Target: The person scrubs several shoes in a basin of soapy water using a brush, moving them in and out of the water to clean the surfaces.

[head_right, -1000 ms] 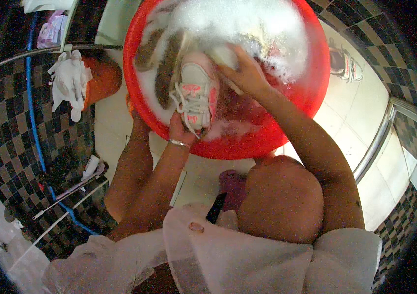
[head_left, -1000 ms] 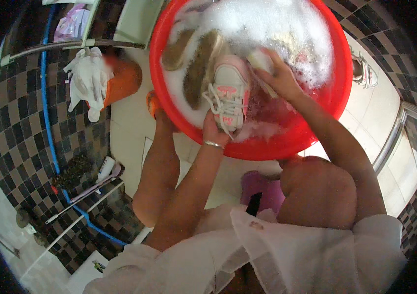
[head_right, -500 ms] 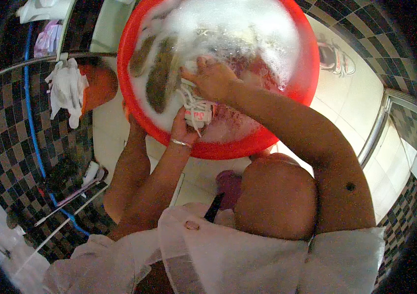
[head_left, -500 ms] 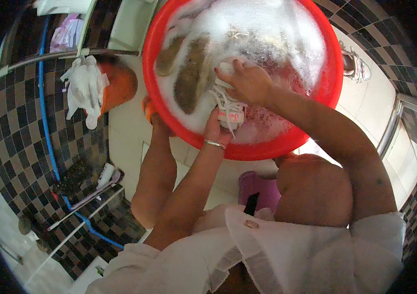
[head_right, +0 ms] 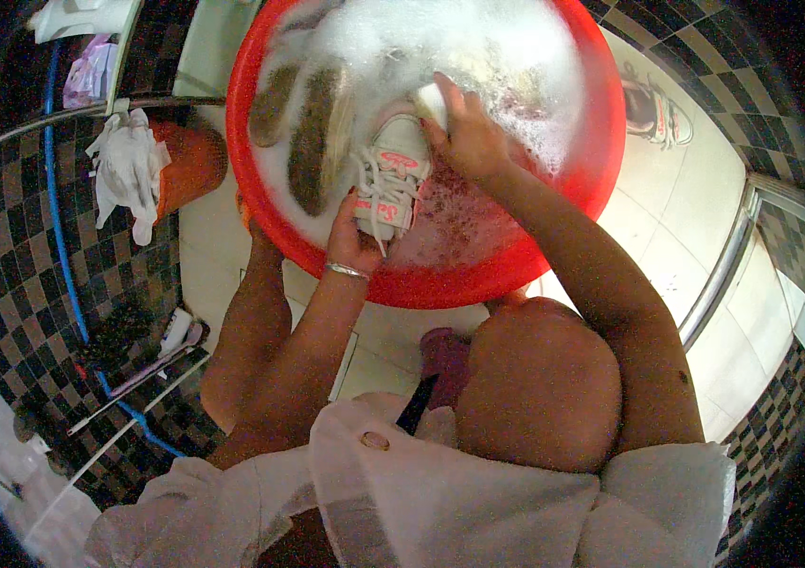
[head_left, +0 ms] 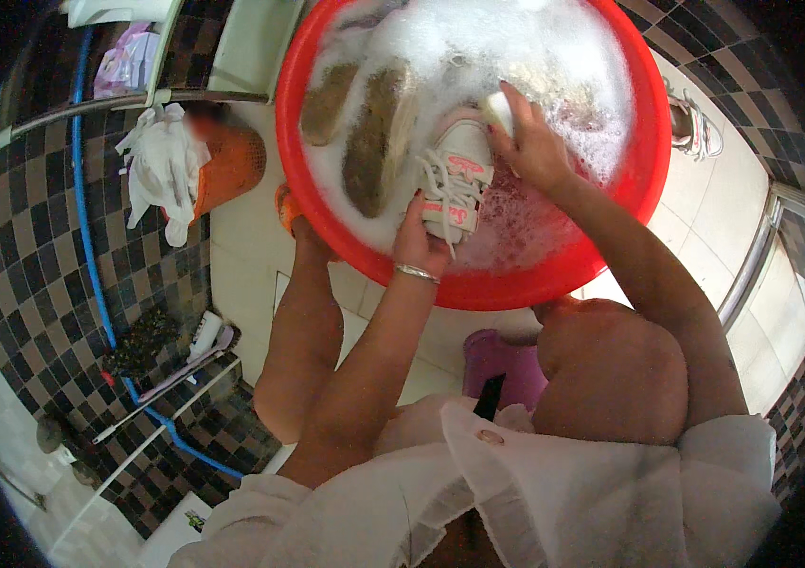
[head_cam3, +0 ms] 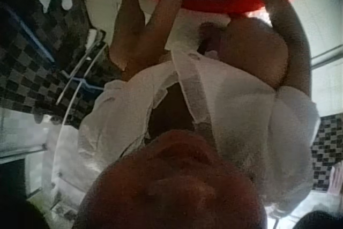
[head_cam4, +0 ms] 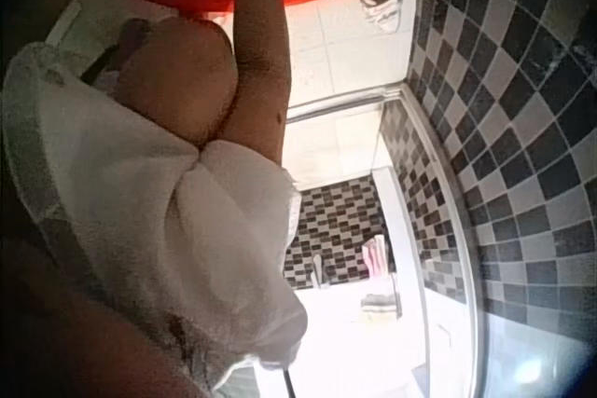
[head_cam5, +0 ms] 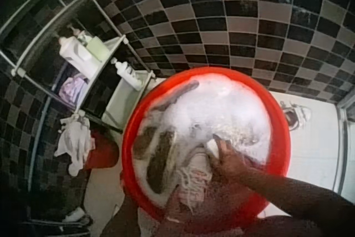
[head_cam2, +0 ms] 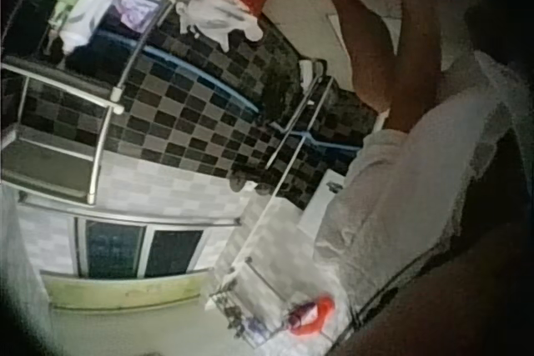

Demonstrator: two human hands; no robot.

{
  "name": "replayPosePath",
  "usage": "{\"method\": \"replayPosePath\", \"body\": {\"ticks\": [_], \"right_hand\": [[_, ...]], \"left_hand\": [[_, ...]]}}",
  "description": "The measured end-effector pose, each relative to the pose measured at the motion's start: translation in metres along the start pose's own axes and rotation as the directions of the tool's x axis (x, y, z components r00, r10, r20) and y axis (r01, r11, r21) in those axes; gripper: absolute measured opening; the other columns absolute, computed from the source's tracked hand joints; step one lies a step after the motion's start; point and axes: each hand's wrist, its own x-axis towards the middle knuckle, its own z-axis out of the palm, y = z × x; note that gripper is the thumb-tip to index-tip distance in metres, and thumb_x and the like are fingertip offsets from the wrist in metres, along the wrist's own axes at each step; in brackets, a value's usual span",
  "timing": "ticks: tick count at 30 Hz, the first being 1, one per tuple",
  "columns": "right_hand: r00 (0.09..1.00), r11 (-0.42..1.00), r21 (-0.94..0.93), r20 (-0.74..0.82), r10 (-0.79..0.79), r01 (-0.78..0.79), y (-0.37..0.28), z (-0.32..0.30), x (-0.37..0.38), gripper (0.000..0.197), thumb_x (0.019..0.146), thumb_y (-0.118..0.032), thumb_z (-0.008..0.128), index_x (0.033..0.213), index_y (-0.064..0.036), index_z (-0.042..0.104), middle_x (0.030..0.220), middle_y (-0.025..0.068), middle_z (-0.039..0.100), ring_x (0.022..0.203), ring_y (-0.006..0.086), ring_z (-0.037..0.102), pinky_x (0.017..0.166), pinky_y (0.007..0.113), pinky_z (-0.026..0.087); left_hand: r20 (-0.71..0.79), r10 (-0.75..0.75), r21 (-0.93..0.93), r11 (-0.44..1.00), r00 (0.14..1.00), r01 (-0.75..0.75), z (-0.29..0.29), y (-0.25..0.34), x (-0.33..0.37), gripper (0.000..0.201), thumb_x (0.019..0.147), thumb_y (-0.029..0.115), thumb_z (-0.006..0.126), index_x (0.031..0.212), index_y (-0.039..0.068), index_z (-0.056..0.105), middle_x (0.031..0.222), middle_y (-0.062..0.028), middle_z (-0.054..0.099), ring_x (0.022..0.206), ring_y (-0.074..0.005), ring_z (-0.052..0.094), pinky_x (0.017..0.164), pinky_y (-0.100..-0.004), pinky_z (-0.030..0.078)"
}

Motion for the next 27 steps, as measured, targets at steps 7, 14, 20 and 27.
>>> {"method": "replayPosePath", "body": {"ticks": [7, 14, 20, 27], "right_hand": [[0.998, 0.995, 0.088, -0.024, 0.056, -0.054, 0.043, 0.010, -0.005, 0.058, 0.080, -0.025, 0.055, 0.130, -0.0160, 0.026, 0.113, 0.0253, 0.044, 0.101, 0.0387, 0.049, 0.083, 0.045, 0.041], [0.985, 0.988, -0.155, 0.171, 0.016, 0.011, 0.046, -0.003, -0.018, 0.062, 0.077, -0.025, 0.058, 0.130, -0.0169, 0.026, 0.116, 0.0257, 0.043, 0.104, 0.0397, 0.047, 0.088, 0.045, 0.040], [0.936, 0.980, -0.087, 0.294, 0.195, -0.177, 0.051, 0.002, -0.011, 0.056, 0.081, -0.018, 0.052, 0.131, -0.0072, 0.027, 0.119, 0.0241, 0.044, 0.110, 0.0380, 0.042, 0.096, 0.039, 0.033], [0.862, 0.992, 0.012, 0.493, -0.117, 0.128, 0.060, -0.012, 0.000, 0.052, 0.078, -0.026, 0.056, 0.124, -0.0094, 0.038, 0.114, 0.0176, 0.050, 0.106, 0.0263, 0.048, 0.091, 0.038, 0.038]], "left_hand": [[0.047, -0.015, -0.046, 0.999, 0.999, 0.017, 0.003, -0.001, -0.001, 0.037, 0.085, 0.029, 0.049, 0.115, 0.007, 0.047, 0.111, -0.0062, 0.054, 0.097, -0.0224, 0.054, 0.081, -0.0371, 0.046], [-0.019, 0.013, -0.019, 1.000, 1.000, -0.014, 0.002, -0.003, -0.002, 0.039, 0.084, 0.027, 0.053, 0.115, 0.006, 0.046, 0.111, -0.0065, 0.054, 0.097, -0.0228, 0.054, 0.083, -0.0380, 0.044], [0.029, -0.019, -0.019, 1.000, 0.999, 0.020, -0.006, -0.002, 0.001, 0.036, 0.082, 0.021, 0.055, 0.113, 0.005, 0.047, 0.109, -0.0082, 0.054, 0.096, -0.0245, 0.055, 0.078, -0.0416, 0.047], [-0.021, -0.174, 0.276, 0.946, 0.985, 0.173, -0.021, -0.014, 0.016, 0.037, 0.079, 0.013, 0.058, 0.113, 0.004, 0.047, 0.109, -0.0103, 0.053, 0.097, -0.0248, 0.053, 0.076, -0.0410, 0.048]]}}
